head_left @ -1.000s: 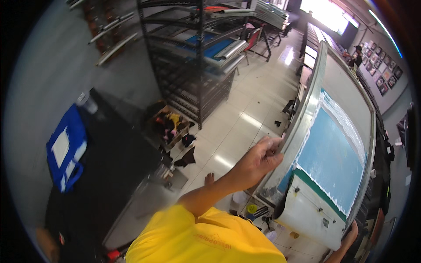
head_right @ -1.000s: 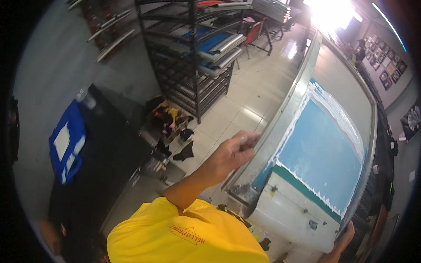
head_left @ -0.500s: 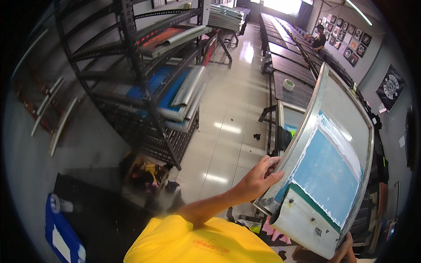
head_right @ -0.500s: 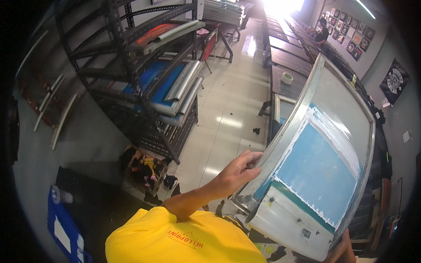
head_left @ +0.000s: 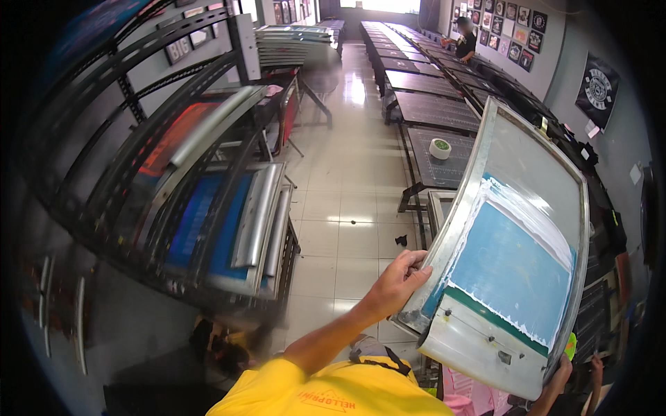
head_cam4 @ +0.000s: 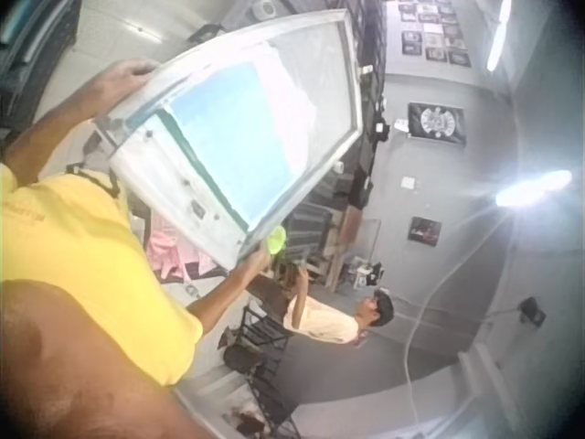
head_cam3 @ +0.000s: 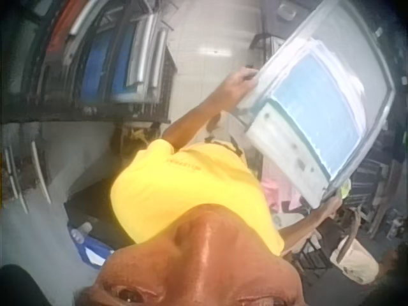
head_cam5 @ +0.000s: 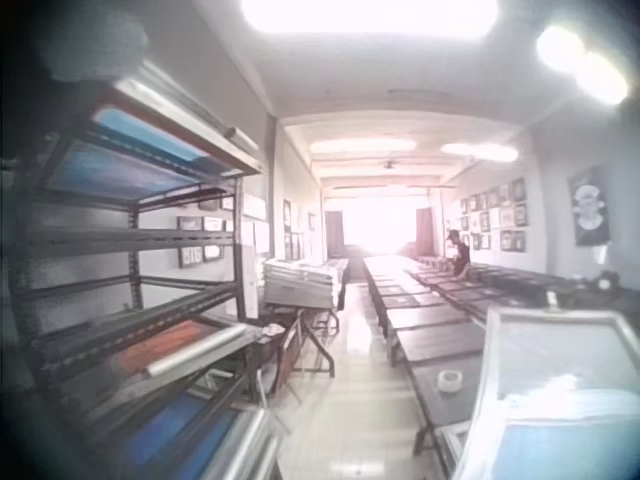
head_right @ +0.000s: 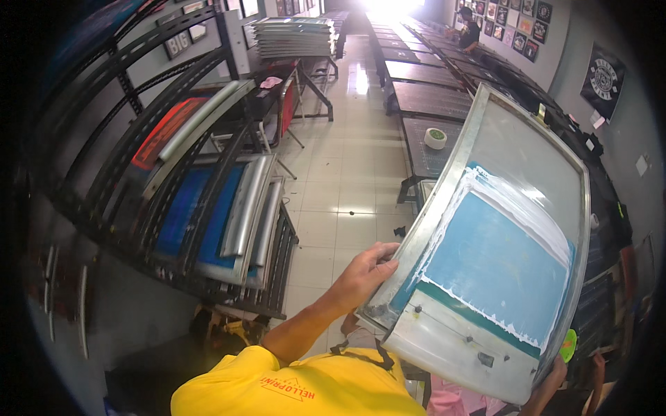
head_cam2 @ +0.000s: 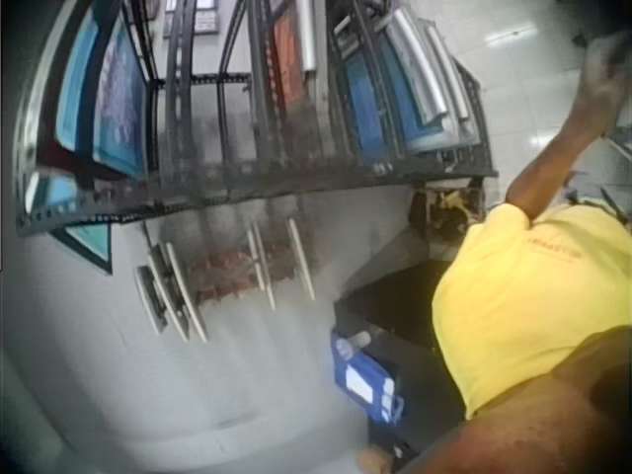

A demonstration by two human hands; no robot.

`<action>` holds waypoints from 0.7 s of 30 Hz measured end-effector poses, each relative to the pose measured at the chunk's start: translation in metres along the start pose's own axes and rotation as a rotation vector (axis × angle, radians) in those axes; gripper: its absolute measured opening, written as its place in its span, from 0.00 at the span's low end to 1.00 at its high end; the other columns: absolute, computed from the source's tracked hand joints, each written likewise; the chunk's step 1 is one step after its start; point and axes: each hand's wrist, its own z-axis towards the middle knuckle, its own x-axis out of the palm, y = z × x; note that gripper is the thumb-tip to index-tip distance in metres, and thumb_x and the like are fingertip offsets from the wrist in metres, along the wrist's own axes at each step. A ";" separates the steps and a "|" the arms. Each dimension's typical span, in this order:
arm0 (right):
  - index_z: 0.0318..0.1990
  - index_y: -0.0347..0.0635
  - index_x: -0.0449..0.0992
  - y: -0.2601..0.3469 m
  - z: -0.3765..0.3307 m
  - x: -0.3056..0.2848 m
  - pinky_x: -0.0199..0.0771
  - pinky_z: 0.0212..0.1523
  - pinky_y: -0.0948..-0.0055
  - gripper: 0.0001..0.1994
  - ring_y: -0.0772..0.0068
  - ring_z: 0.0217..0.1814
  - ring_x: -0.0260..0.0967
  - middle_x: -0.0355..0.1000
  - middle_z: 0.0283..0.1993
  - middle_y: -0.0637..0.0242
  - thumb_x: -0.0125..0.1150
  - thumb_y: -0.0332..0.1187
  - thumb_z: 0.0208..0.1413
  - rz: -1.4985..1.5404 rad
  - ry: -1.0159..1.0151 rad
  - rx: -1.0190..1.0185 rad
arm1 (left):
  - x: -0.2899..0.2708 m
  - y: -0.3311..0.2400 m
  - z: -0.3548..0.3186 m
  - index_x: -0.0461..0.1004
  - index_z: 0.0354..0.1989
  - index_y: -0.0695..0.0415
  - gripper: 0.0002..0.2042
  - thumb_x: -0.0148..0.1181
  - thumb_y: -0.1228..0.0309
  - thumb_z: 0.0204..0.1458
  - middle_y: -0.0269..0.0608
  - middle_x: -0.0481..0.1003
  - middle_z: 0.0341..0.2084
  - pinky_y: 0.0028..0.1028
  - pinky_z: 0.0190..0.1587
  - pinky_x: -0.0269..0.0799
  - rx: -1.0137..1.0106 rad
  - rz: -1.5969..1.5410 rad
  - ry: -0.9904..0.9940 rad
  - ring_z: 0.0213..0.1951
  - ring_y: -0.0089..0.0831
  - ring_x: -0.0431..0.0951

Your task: The person performs screen printing on black t-shirts by aligning a screen frame on each shirt and using a squeegee to apply ink. They move the frame across a series of shirts on a long printing table, repeating the process for each one.

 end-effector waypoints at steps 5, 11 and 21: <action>0.45 0.29 0.73 0.050 -0.007 0.004 0.65 0.51 0.70 0.18 0.69 0.45 0.67 0.71 0.42 0.62 0.48 0.38 0.61 -0.138 -0.089 -0.032 | -0.023 -0.036 0.021 0.66 0.55 0.70 0.23 0.54 0.62 0.60 0.41 0.66 0.41 0.24 0.51 0.65 -0.122 -0.005 0.012 0.44 0.26 0.69; 0.47 0.27 0.73 0.121 -0.012 0.019 0.64 0.53 0.69 0.17 0.66 0.48 0.67 0.71 0.45 0.59 0.51 0.35 0.59 -0.236 0.047 0.018 | -0.038 -0.064 0.038 0.65 0.57 0.69 0.23 0.53 0.63 0.61 0.47 0.70 0.48 0.24 0.55 0.64 -0.287 -0.164 -0.024 0.51 0.28 0.69; 0.26 0.39 0.76 0.182 -0.041 0.171 0.59 0.29 0.73 0.11 0.80 0.24 0.58 0.64 0.22 0.75 0.52 0.34 0.56 -0.204 -0.154 0.034 | -0.190 -0.071 0.114 0.68 0.58 0.66 0.22 0.52 0.63 0.61 0.44 0.71 0.51 0.28 0.56 0.65 -0.181 0.235 -0.020 0.50 0.30 0.72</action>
